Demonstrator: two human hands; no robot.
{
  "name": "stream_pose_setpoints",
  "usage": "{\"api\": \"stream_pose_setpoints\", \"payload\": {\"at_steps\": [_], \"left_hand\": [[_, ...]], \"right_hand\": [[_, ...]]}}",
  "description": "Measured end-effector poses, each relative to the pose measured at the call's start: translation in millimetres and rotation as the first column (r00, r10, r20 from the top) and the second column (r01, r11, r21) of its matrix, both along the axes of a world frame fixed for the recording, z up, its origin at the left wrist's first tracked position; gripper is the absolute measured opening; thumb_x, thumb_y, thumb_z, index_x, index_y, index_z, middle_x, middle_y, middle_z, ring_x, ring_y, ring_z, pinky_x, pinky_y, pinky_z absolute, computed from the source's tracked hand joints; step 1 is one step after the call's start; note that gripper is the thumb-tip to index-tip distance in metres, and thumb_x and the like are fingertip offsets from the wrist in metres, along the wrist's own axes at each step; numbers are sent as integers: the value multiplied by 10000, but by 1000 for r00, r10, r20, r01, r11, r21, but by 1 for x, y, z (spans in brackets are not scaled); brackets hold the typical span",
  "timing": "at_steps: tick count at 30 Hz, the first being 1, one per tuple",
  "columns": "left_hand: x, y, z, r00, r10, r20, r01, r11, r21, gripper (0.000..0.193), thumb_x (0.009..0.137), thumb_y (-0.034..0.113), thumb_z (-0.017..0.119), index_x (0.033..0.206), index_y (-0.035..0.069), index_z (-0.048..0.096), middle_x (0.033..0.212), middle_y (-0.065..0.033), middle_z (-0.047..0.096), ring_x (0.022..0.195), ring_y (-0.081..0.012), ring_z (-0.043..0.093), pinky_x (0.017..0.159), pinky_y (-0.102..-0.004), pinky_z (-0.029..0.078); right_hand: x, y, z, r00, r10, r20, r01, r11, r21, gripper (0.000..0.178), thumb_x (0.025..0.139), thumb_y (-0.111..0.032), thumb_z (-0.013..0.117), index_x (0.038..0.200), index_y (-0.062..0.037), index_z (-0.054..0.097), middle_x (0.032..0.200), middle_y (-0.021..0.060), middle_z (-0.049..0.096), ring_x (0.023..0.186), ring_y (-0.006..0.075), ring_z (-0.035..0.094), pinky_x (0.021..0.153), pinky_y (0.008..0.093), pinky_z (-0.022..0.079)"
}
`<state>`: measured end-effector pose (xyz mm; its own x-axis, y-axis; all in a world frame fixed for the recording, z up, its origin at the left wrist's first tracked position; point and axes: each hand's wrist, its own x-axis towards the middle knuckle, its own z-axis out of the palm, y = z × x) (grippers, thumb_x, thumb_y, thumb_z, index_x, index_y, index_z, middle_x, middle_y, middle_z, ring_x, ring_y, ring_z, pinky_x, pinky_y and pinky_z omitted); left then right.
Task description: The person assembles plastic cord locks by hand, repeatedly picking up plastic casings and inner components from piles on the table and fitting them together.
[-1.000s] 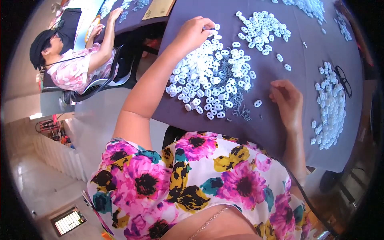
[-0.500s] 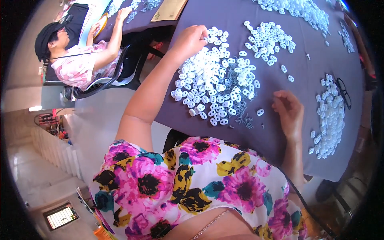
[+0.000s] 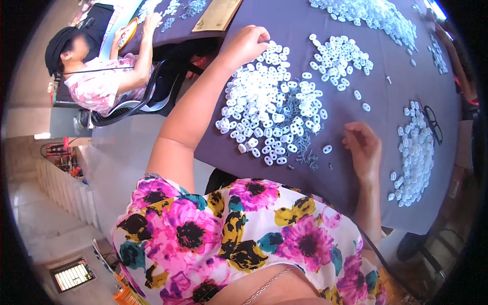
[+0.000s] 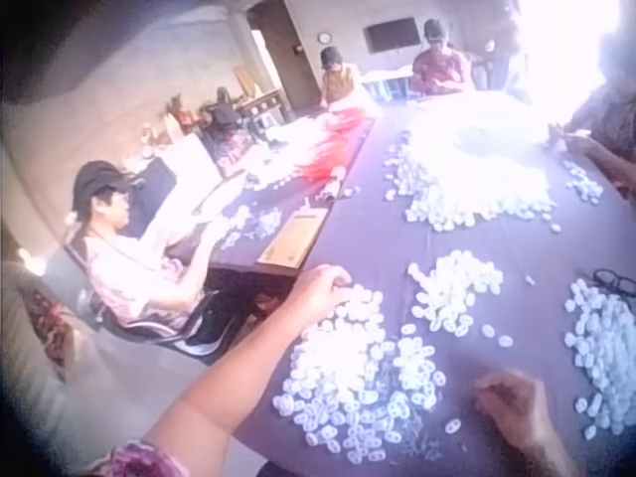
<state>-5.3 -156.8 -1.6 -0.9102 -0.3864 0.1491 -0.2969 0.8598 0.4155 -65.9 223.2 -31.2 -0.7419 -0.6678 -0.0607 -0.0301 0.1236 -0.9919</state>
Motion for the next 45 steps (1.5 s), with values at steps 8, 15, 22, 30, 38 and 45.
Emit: {"api": "stream_pose_setpoints", "payload": {"at_steps": [8, 15, 22, 30, 38, 45], "left_hand": [[-14, 3, 3, 989, -45, 138, 50, 998, -30, 134, 772, 134, 640, 853, 28, 633, 853, -138, 665, 858, -290, 650, 757, -394, 502], [-6, -3, -2, 999, -49, 15, 44, 976, 212, 231, 845, 157, 660, 1013, 0, 637, 929, -127, 696, 878, -212, 669, 772, -322, 516], [43, -2, 27, 973, -67, 223, 69, 998, -3, 408, 743, 245, 751, 1057, 29, 604, 881, -121, 633, 799, -243, 618, 726, -347, 492], [31, 16, -2, 995, -89, 49, 77, 975, 210, 206, 785, 139, 682, 922, 2, 612, 789, -109, 655, 731, -215, 637, 668, -333, 501], [-1, -11, -1, 999, -49, -19, 52, 887, 458, 206, 885, 138, 615, 1038, 0, 633, 910, -58, 670, 665, -88, 558, 641, -256, 494], [37, 0, 33, 991, -79, 110, 50, 967, 249, 272, 854, 172, 675, 1057, -4, 634, 970, -110, 685, 896, -171, 643, 788, -292, 504]], "right_hand": [[0, 1, 4, 999, -5, 44, 4, 1000, 17, 104, 896, -6, 597, 993, -20, 632, 870, 5, 634, 719, 71, 590, 628, 207, 464], [2, -1, 5, 999, 4, 37, -6, 999, 39, 112, 902, -8, 579, 1001, -25, 628, 855, 3, 627, 721, 68, 589, 622, 202, 460], [0, 1, 0, 999, -1, 36, -1, 999, 38, 120, 901, -4, 576, 1008, -24, 627, 846, -1, 624, 723, 69, 591, 631, 200, 462], [-1, 0, 5, 999, 26, -28, -25, 999, 44, 122, 898, -4, 580, 1008, -20, 631, 833, 0, 628, 723, 73, 589, 637, 205, 464], [0, -3, 4, 1000, 3, -10, -2, 995, 95, 110, 894, -20, 599, 997, -14, 637, 825, 4, 630, 715, 72, 590, 623, 207, 465], [1, -1, 3, 1000, -4, 2, 3, 997, 77, 115, 886, -10, 611, 997, -17, 639, 828, 6, 636, 708, 69, 590, 617, 203, 466]]}}
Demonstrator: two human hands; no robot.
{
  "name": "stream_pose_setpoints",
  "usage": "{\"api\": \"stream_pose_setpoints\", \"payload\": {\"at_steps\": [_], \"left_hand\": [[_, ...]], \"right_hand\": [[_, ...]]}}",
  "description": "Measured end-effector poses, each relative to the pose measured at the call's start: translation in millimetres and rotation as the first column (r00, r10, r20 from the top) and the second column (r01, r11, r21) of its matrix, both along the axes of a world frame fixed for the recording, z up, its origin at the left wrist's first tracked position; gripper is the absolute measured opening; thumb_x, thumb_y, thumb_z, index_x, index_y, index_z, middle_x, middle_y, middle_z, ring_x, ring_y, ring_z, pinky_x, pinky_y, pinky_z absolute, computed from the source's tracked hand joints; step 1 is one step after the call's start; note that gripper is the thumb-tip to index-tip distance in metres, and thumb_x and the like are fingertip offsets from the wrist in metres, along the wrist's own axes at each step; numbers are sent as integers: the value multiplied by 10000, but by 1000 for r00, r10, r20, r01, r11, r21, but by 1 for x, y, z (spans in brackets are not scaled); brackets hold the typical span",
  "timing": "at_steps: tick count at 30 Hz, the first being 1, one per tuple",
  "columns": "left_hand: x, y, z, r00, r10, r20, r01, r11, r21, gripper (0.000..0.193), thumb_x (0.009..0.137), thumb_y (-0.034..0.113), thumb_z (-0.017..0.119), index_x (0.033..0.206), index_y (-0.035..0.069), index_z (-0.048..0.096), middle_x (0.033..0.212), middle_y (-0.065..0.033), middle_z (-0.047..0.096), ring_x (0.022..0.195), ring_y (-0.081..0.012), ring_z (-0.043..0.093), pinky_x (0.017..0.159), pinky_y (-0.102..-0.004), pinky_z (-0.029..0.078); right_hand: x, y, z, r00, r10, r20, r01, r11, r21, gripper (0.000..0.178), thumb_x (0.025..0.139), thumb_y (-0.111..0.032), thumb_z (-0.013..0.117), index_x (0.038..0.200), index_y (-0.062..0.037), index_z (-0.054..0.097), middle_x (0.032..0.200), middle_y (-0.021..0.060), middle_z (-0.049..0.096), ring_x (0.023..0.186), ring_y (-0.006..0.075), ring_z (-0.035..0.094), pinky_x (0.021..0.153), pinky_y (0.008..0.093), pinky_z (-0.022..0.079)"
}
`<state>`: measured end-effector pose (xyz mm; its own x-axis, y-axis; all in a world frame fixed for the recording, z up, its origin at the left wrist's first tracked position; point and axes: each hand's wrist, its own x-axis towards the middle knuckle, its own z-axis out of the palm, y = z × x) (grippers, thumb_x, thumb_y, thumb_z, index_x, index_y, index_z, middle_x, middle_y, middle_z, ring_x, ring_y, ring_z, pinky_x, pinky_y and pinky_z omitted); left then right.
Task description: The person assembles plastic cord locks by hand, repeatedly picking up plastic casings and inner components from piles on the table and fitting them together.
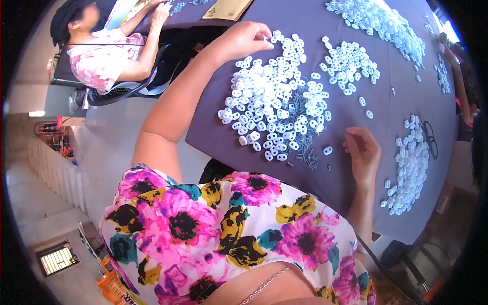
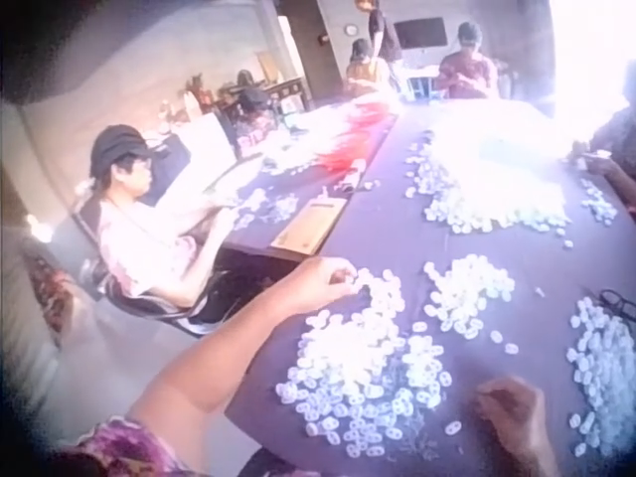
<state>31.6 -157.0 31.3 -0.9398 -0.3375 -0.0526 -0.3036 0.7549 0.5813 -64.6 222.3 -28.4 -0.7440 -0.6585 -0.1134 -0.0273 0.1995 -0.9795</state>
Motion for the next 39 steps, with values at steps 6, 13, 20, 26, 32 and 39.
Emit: {"api": "stream_pose_setpoints", "payload": {"at_steps": [6, 13, 20, 26, 32, 39], "left_hand": [[22, 0, -26, 1000, -24, -3, 24, 999, -32, 254, 808, 173, 697, 964, -16, 632, 877, -134, 684, 828, -212, 665, 763, -337, 518], [20, 18, -20, 995, -68, -73, 57, 989, -136, 225, 814, 159, 679, 967, 1, 633, 876, -129, 650, 818, -246, 658, 738, -341, 507], [-20, 81, -10, 890, -390, -235, 291, 884, -367, 283, 804, 216, 686, 1028, 55, 622, 1039, -98, 605, 993, -289, 594, 826, -394, 492], [-76, 109, -24, 913, -351, -206, 246, 879, -410, 496, 781, 286, 717, 1188, 42, 573, 1201, -144, 550, 1159, -325, 511, 969, -416, 434], [-134, 94, -21, 887, -387, -253, 287, 890, -355, 471, 844, 303, 658, 1242, 72, 554, 1263, -162, 547, 1211, -338, 483, 1041, -420, 379], [-178, 69, -17, 875, -374, -308, 284, 911, -299, 426, 865, 323, 630, 1213, 82, 583, 1219, -188, 574, 1158, -347, 525, 1006, -419, 407]], "right_hand": [[-2, 1, -2, 999, 20, -25, -21, 999, -32, 110, 867, 12, 618, 968, -22, 648, 828, 2, 631, 731, 72, 590, 618, 212, 465], [12, 12, 35, 898, 221, -380, -110, 950, 294, 78, 808, 47, 627, 884, 35, 637, 834, 82, 586, 684, 141, 568, 627, 247, 449], [-30, 0, 62, 816, 144, -560, 99, 920, 380, 326, 754, -33, 699, 1069, -15, 617, 960, 135, 609, 730, 227, 599, 673, 334, 487], [-73, -27, 27, 712, 168, -681, 128, 923, 362, 540, 677, -99, 770, 1179, -44, 577, 1010, 158, 613, 860, 320, 619, 769, 414, 498], [-98, -95, 13, 790, 190, -583, 34, 936, 352, 599, 616, -152, 822, 1162, -58, 593, 959, 157, 653, 806, 271, 651, 739, 380, 518], [-81, -126, 29, 872, 85, -482, -39, 994, 105, 421, 729, -102, 736, 1123, -14, 617, 1071, 161, 637, 816, 281, 668, 731, 356, 532]]}}
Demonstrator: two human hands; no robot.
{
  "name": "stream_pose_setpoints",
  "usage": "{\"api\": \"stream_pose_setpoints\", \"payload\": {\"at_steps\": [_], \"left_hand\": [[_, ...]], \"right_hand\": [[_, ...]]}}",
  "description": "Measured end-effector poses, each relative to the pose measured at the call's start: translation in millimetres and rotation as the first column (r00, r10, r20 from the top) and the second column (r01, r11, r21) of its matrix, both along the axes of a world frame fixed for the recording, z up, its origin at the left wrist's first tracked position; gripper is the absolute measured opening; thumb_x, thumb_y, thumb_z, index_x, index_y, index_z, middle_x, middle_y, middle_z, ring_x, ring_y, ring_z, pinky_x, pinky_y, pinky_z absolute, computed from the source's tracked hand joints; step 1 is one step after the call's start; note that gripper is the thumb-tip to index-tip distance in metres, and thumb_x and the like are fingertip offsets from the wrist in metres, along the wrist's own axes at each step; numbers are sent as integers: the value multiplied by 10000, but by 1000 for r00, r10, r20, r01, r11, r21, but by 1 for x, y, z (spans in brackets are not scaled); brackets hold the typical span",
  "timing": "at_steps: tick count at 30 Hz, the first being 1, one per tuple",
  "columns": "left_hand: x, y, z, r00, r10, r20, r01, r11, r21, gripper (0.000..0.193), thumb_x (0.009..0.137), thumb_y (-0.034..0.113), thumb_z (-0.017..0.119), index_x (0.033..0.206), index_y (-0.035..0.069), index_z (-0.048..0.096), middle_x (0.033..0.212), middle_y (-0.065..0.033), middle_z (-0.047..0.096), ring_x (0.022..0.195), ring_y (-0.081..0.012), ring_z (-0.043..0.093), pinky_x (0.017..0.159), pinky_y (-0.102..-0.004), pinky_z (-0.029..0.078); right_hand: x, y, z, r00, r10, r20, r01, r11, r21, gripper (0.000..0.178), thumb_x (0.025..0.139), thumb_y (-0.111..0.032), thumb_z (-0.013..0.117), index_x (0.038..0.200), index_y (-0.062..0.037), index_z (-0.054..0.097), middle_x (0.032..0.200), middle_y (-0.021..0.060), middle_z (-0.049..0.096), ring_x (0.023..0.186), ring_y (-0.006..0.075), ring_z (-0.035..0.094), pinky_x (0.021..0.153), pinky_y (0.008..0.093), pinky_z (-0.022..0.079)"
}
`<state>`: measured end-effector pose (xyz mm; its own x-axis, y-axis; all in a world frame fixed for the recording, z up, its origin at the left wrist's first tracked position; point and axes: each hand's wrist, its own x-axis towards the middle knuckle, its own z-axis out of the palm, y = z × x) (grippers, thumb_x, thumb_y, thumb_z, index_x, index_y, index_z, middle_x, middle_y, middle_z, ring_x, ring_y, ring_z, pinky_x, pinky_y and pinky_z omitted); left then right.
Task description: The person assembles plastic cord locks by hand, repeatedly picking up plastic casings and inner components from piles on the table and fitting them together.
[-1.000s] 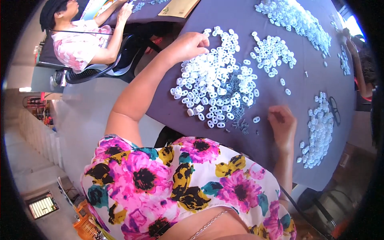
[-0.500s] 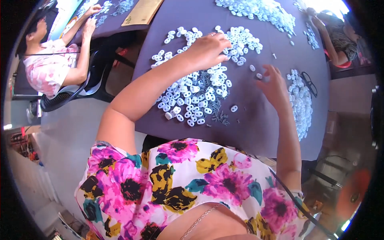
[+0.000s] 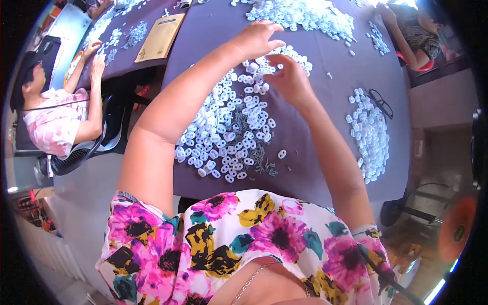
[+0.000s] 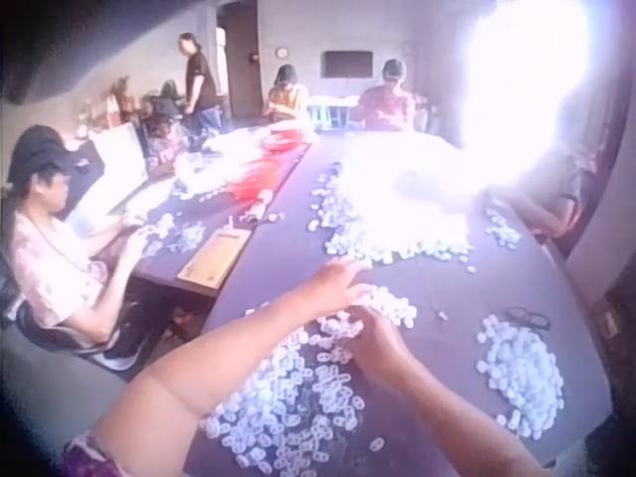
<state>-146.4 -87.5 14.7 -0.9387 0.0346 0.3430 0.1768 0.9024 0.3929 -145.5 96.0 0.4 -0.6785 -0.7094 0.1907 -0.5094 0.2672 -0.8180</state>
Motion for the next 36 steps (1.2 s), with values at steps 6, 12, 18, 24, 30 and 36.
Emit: {"api": "stream_pose_setpoints", "payload": {"at_steps": [6, 12, 18, 24, 30, 36], "left_hand": [[-14, 51, -29, 991, -131, -33, 123, 975, -186, 529, 805, 421, 671, 1200, 80, 580, 1245, -134, 551, 1180, -312, 521, 984, -449, 427], [-31, 82, -41, 984, -175, -33, 155, 934, -322, 403, 825, 339, 631, 1115, 62, 588, 1159, -167, 564, 1125, -335, 546, 916, -459, 465], [5, 43, -36, 986, -168, -23, 144, 901, -408, 318, 806, 247, 613, 1041, 36, 591, 1090, -162, 593, 1039, -324, 598, 866, -432, 508], [65, -16, -30, 994, -87, 58, 103, 914, -392, 216, 811, 215, 619, 925, 42, 557, 993, -136, 572, 1001, -324, 569, 834, -448, 483], [88, -27, -18, 997, -82, -3, 75, 927, -369, 303, 805, 301, 670, 952, 41, 619, 1070, -131, 594, 1061, -321, 554, 893, -431, 464], [60, -30, -22, 999, 35, -10, -37, 950, -310, 533, 825, 434, 655, 1241, 110, 576, 1325, -151, 498, 1233, -339, 474, 1027, -433, 405]], "right_hand": [[-25, 84, 2, 961, -272, -44, 268, 960, -75, 222, 806, -35, 682, 1027, -23, 661, 869, 19, 650, 687, 74, 577, 627, 247, 490], [-6, 114, 7, 946, -316, -68, 315, 949, -31, 169, 815, -32, 669, 984, -31, 666, 840, 80, 665, 713, 136, 633, 638, 274, 502], [10, 110, -9, 958, -261, -120, 265, 964, 16, 173, 849, -1, 617, 1008, -41, 671, 779, -3, 619, 656, 47, 534, 586, 210, 433], [60, 71, 10, 994, 63, -85, -53, 992, 114, 254, 769, 10, 675, 1019, -35, 661, 916, 56, 612, 653, 99, 560, 621, 236, 457], [78, 37, 9, 969, 207, -132, -176, 961, 212, 445, 741, -184, 730, 1139, -60, 573, 1047, 157, 568, 892, 369, 607, 762, 440, 501], [62, 2, -4, 934, 210, -290, -152, 965, 212, 305, 746, -78, 669, 1036, -34, 587, 993, 175, 549, 926, 388, 592, 781, 459, 495]]}}
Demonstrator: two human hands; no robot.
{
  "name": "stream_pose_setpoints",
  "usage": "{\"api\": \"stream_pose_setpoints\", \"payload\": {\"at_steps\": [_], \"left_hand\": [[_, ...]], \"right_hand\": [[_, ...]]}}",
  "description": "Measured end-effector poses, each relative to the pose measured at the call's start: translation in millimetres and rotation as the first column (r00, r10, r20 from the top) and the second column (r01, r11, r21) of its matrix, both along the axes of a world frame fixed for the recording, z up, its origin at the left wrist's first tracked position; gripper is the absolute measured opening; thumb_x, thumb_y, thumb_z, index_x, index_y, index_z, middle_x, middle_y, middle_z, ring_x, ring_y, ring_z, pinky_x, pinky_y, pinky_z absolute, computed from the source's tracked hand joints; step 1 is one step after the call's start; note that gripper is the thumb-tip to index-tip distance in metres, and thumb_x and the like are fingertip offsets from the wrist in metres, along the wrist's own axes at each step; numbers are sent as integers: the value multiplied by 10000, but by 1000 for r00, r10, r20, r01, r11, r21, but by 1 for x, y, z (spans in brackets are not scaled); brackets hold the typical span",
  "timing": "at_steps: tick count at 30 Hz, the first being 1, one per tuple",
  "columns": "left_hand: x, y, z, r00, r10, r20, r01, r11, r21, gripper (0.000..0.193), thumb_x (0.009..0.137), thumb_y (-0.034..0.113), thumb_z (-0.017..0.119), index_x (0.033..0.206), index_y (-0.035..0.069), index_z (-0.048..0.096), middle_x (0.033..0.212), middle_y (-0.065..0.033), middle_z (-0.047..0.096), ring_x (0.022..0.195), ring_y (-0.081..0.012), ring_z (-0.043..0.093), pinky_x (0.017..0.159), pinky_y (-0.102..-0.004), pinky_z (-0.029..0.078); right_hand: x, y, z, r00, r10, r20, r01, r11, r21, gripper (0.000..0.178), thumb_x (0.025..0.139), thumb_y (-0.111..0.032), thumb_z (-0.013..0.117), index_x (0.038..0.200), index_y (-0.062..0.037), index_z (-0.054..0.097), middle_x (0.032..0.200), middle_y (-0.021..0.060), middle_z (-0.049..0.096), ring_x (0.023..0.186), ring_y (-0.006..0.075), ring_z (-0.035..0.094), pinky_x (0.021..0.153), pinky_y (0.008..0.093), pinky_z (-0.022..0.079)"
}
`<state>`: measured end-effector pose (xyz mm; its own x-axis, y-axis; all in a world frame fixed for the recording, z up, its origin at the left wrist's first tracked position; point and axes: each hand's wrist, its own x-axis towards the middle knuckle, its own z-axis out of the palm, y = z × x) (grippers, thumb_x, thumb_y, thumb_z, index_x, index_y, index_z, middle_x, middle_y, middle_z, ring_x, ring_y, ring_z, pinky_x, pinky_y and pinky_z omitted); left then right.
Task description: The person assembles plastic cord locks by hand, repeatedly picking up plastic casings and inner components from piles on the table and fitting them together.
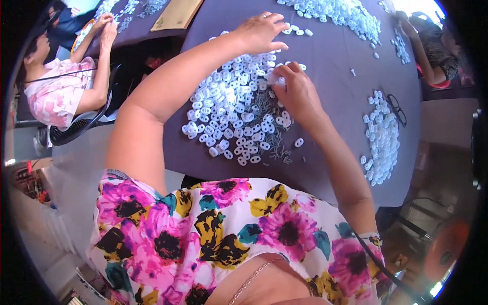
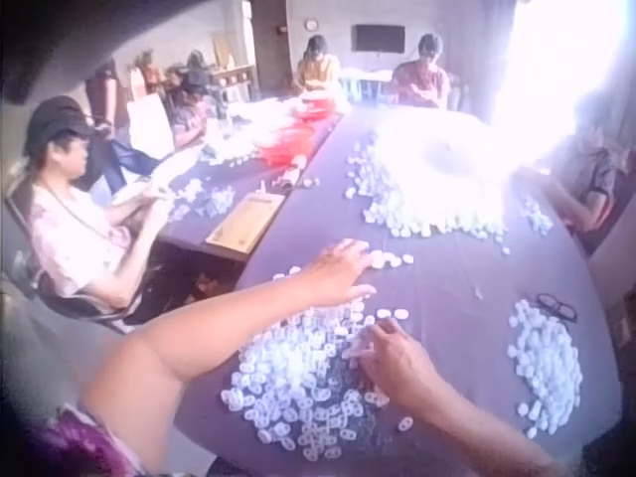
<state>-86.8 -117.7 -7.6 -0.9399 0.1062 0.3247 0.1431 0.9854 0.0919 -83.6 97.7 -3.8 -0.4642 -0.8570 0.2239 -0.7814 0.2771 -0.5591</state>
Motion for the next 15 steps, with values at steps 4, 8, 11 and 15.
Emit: {"api": "stream_pose_setpoints", "payload": {"at_steps": [4, 8, 11, 15], "left_hand": [[-31, 11, -6, 995, -48, 85, 38, 993, 111, 494, 867, 373, 615, 1317, 188, 532, 1442, -149, 401, 1313, -341, 393, 1072, -436, 353], [-63, 19, -8, 984, -141, 113, 127, 984, 124, 488, 880, 357, 605, 1328, 184, 522, 1453, -146, 392, 1318, -352, 388, 1083, -444, 345], [-67, 26, -8, 967, -188, 171, 173, 980, 100, 506, 852, 355, 637, 1305, 150, 542, 1418, -134, 442, 1295, -346, 415, 1076, -433, 360], [-59, 17, -7, 960, -232, 156, 219, 971, 96, 426, 840, 307, 649, 1204, 92, 593, 1310, -132, 526, 1222, -333, 471, 1029, -419, 402]], "right_hand": [[-9, -27, 2, 995, 27, 94, -7, 978, -209, 291, 740, -53, 684, 1020, -25, 612, 1081, 194, 575, 961, 398, 593, 815, 436, 495], [-29, -17, 9, 994, -65, 85, 81, 975, -209, 386, 728, -93, 750, 1086, -15, 629, 1088, 118, 609, 747, 202, 625, 674, 331, 512], [-52, 8, 19, 981, -180, 71, 183, 983, -31, 520, 676, -197, 806, 1133, -37, 616, 1029, 126, 603, 792, 240, 620, 730, 356, 507], [-54, 7, 4, 989, -148, 30, 143, 983, 118, 569, 667, -205, 794, 1166, -62, 561, 1031, 167, 588, 1021, 352, 571, 862, 421, 474]]}}
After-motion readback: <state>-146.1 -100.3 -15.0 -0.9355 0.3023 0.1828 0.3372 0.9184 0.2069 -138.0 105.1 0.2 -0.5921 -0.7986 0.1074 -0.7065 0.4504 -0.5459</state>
